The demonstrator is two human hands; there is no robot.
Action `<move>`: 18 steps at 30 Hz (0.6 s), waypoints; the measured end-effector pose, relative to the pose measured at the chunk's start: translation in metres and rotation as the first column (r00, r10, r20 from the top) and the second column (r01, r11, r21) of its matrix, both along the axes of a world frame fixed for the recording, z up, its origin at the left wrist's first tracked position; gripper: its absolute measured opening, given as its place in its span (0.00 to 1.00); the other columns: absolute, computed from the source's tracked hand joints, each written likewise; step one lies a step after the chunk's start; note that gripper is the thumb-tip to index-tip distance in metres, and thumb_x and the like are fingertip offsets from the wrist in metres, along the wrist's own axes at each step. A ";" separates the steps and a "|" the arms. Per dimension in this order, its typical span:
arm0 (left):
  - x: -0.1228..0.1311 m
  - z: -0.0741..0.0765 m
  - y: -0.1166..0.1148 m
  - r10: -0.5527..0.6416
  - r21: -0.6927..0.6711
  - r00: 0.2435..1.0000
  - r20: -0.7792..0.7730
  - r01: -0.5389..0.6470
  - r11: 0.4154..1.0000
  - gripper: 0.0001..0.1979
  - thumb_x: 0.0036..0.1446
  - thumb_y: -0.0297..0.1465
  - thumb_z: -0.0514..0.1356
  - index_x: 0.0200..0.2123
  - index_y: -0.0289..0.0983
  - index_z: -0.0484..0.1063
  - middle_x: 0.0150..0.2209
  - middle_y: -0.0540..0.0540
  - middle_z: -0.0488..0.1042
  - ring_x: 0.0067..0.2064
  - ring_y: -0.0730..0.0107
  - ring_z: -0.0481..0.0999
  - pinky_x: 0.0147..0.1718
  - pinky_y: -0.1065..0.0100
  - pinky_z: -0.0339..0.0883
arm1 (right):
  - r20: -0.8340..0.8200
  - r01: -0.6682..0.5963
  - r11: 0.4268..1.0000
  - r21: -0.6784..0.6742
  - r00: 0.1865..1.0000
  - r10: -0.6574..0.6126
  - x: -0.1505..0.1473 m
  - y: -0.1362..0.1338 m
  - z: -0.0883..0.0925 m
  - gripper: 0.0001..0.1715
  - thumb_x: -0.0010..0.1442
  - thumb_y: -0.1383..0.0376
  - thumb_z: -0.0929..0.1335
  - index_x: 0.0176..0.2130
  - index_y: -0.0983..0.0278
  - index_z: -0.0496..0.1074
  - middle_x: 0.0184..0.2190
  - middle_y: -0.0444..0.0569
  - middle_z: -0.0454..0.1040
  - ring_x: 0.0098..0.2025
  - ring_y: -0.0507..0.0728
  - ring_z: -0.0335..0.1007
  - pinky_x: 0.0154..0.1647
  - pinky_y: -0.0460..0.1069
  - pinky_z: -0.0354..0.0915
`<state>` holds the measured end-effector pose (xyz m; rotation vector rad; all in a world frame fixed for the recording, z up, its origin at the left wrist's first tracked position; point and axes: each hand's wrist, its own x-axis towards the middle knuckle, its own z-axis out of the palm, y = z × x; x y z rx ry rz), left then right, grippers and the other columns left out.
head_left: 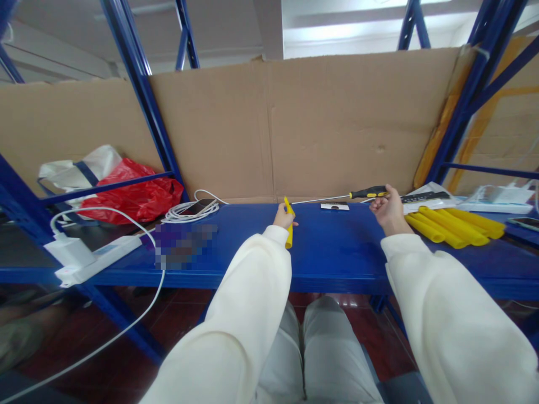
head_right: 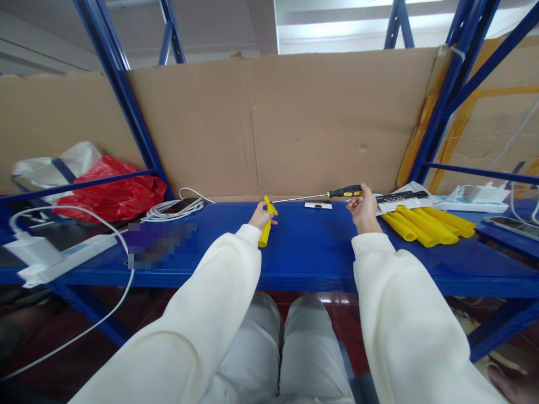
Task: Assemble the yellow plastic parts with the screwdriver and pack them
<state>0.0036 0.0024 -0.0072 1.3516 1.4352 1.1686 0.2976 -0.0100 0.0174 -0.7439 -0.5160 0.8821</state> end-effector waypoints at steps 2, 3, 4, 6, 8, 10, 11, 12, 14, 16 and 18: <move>0.000 0.000 0.000 0.006 0.001 1.000 0.006 -0.006 1.000 0.29 0.64 0.18 0.58 0.66 0.40 0.61 0.50 0.42 0.80 0.27 0.76 0.80 0.18 0.79 0.63 | -0.036 0.038 0.997 -0.062 0.999 -0.040 -0.003 -0.002 0.003 0.21 0.69 0.54 0.69 0.29 0.58 0.59 0.14 0.34 0.56 0.15 0.49 0.55 0.14 0.42 0.56; 0.000 -0.001 0.001 0.008 0.004 1.000 0.009 -0.008 1.000 0.30 0.64 0.18 0.57 0.66 0.41 0.61 0.50 0.42 0.80 0.27 0.76 0.80 0.19 0.78 0.64 | -0.044 0.054 0.995 -0.083 0.997 -0.058 -0.005 -0.004 0.004 0.21 0.69 0.55 0.70 0.30 0.58 0.59 0.14 0.34 0.57 0.15 0.49 0.56 0.14 0.42 0.57; 0.000 -0.001 0.001 0.007 0.005 1.000 0.011 -0.008 1.000 0.30 0.64 0.18 0.57 0.67 0.41 0.61 0.51 0.42 0.80 0.28 0.75 0.81 0.19 0.78 0.64 | -0.042 0.065 0.994 -0.091 0.997 -0.069 -0.007 -0.006 0.005 0.21 0.69 0.55 0.71 0.30 0.58 0.59 0.14 0.34 0.58 0.15 0.49 0.56 0.14 0.41 0.57; -0.001 -0.001 0.001 0.000 0.007 1.000 0.009 0.000 1.000 0.31 0.63 0.18 0.57 0.67 0.40 0.60 0.52 0.41 0.80 0.29 0.75 0.81 0.19 0.78 0.64 | -0.029 0.078 0.992 -0.100 0.996 -0.081 -0.009 -0.009 0.008 0.21 0.69 0.54 0.72 0.31 0.58 0.60 0.14 0.34 0.60 0.15 0.48 0.57 0.14 0.40 0.57; -0.001 -0.001 0.001 -0.008 0.007 1.000 0.004 0.008 1.000 0.31 0.63 0.18 0.56 0.68 0.39 0.60 0.54 0.40 0.79 0.29 0.75 0.81 0.19 0.78 0.64 | -0.012 0.081 0.991 -0.108 0.996 -0.083 -0.011 -0.013 0.009 0.21 0.69 0.52 0.72 0.32 0.59 0.62 0.14 0.35 0.63 0.15 0.48 0.59 0.15 0.40 0.57; -0.001 -0.001 0.001 -0.010 0.008 1.000 0.002 0.010 1.000 0.31 0.63 0.17 0.56 0.68 0.40 0.59 0.54 0.40 0.80 0.29 0.75 0.81 0.19 0.78 0.64 | 0.001 0.067 0.991 -0.113 0.998 -0.067 -0.011 -0.016 0.011 0.21 0.70 0.52 0.70 0.32 0.59 0.63 0.15 0.37 0.66 0.16 0.48 0.60 0.16 0.40 0.59; -0.001 -0.001 0.001 -0.010 0.008 1.000 0.001 0.010 1.000 0.31 0.63 0.17 0.56 0.68 0.40 0.59 0.54 0.41 0.80 0.29 0.75 0.81 0.19 0.78 0.64 | 0.003 0.053 0.992 -0.111 0.999 -0.053 -0.011 -0.017 0.011 0.21 0.71 0.52 0.69 0.32 0.59 0.63 0.16 0.38 0.67 0.16 0.48 0.61 0.17 0.41 0.60; -0.001 -0.001 0.001 -0.009 0.007 1.000 0.001 0.009 1.000 0.31 0.63 0.17 0.56 0.68 0.40 0.59 0.53 0.41 0.80 0.29 0.75 0.81 0.19 0.78 0.64 | 0.004 0.036 0.994 -0.107 0.999 -0.036 -0.011 -0.017 0.012 0.20 0.72 0.53 0.68 0.31 0.60 0.63 0.17 0.39 0.68 0.16 0.48 0.62 0.17 0.41 0.61; -0.001 -0.002 0.001 -0.006 0.005 1.000 -0.001 0.006 1.000 0.32 0.63 0.18 0.56 0.68 0.40 0.59 0.53 0.41 0.80 0.30 0.75 0.82 0.19 0.78 0.65 | 0.006 0.007 0.995 -0.099 1.000 -0.006 -0.011 -0.018 0.012 0.20 0.74 0.56 0.65 0.30 0.60 0.64 0.17 0.41 0.69 0.17 0.49 0.64 0.18 0.42 0.62; -0.001 -0.002 0.001 -0.003 0.006 1.000 -0.004 0.003 1.000 0.32 0.63 0.18 0.57 0.68 0.40 0.60 0.53 0.41 0.80 0.31 0.74 0.82 0.20 0.78 0.66 | 0.025 -0.004 0.995 -0.098 1.000 0.007 -0.011 -0.016 0.011 0.21 0.73 0.55 0.66 0.30 0.61 0.65 0.17 0.41 0.68 0.18 0.50 0.65 0.17 0.42 0.63; -0.001 -0.003 0.002 -0.002 0.010 1.000 -0.008 0.002 1.000 0.31 0.63 0.18 0.57 0.68 0.41 0.60 0.53 0.41 0.80 0.31 0.74 0.83 0.20 0.78 0.66 | 0.053 0.008 0.994 -0.107 0.999 -0.002 -0.011 -0.014 0.009 0.23 0.71 0.51 0.70 0.30 0.60 0.64 0.16 0.39 0.65 0.17 0.49 0.62 0.16 0.42 0.61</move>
